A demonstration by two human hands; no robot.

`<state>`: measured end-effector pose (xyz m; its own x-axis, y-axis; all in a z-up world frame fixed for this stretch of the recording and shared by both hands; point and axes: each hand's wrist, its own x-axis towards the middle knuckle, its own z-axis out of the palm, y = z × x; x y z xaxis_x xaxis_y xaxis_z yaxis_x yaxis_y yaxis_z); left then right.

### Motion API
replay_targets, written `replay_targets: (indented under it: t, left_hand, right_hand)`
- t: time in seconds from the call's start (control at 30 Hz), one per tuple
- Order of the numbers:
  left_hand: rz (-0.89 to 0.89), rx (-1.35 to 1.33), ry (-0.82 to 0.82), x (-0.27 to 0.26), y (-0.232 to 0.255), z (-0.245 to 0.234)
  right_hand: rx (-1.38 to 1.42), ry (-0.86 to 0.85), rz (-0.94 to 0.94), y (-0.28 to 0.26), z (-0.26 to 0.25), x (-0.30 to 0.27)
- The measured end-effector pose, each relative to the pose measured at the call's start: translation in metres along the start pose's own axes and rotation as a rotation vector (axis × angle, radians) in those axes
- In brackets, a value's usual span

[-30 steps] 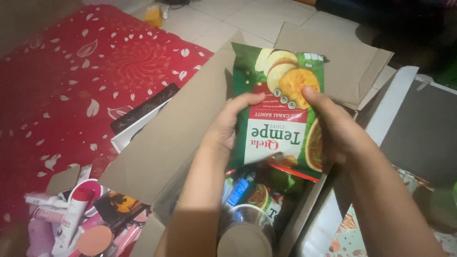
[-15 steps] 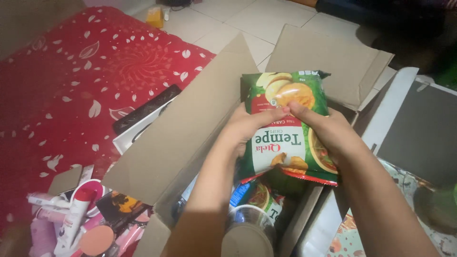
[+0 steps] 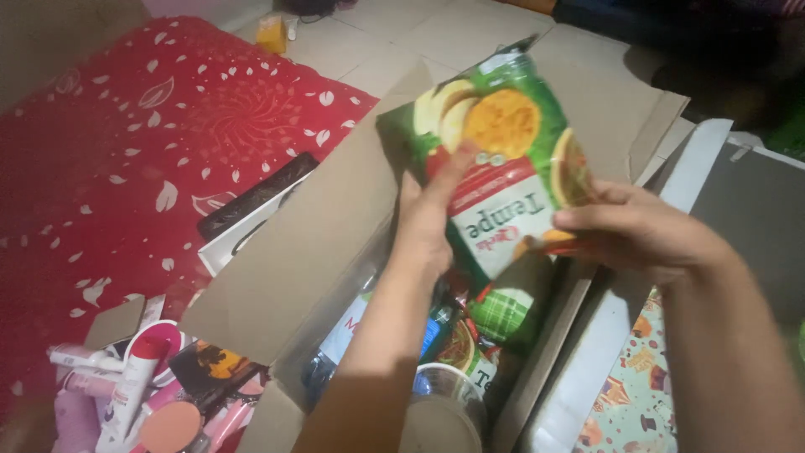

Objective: The recorder unpacks various food and drink items from a cardboard shipping box and organizes them into a storage drawer.

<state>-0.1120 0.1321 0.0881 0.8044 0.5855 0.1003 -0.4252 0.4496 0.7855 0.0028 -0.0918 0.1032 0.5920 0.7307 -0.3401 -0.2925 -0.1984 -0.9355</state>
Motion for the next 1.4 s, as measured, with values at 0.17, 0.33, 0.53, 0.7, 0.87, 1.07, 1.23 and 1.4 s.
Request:
replay_targets:
  t: [0.17, 0.33, 0.53, 0.7, 0.87, 1.07, 1.23, 1.4]
  left_hand:
    - [-0.392, -0.496, -0.191, 0.007, 0.035, -0.022]
    - [-0.75, -0.517, -0.463, 0.015, 0.033, -0.049]
    - [-0.947, -0.196, -0.523, 0.017, 0.019, -0.054]
    - [-0.984, 0.178, -0.355, 0.003, 0.036, -0.029]
    - [-0.835, -0.022, -0.449, 0.01, 0.024, -0.041]
    - [-0.666, -0.172, -0.419, 0.013, 0.015, -0.042]
    - [-0.708, -0.21, -0.579, -0.008, 0.023, -0.016]
    - [-0.76, -0.192, -0.76, -0.025, 0.023, 0.021]
  right_hand:
    - [-0.008, 0.075, -0.037, 0.015, -0.068, -0.02]
    - [-0.145, -0.222, -0.038, 0.028, -0.123, -0.028]
    - [-0.216, 0.009, 0.048, 0.012, -0.096, -0.015]
    - [-0.24, 0.465, 0.05, -0.034, -0.008, -0.029]
    - [-0.244, 0.726, -0.312, -0.024, -0.019, -0.026]
    - [0.168, 0.635, -0.143, -0.023, -0.011, -0.026]
    - [0.103, 0.474, -0.031, -0.029, 0.004, -0.023]
    - [0.16, 0.532, 0.028, -0.027, 0.009, -0.044]
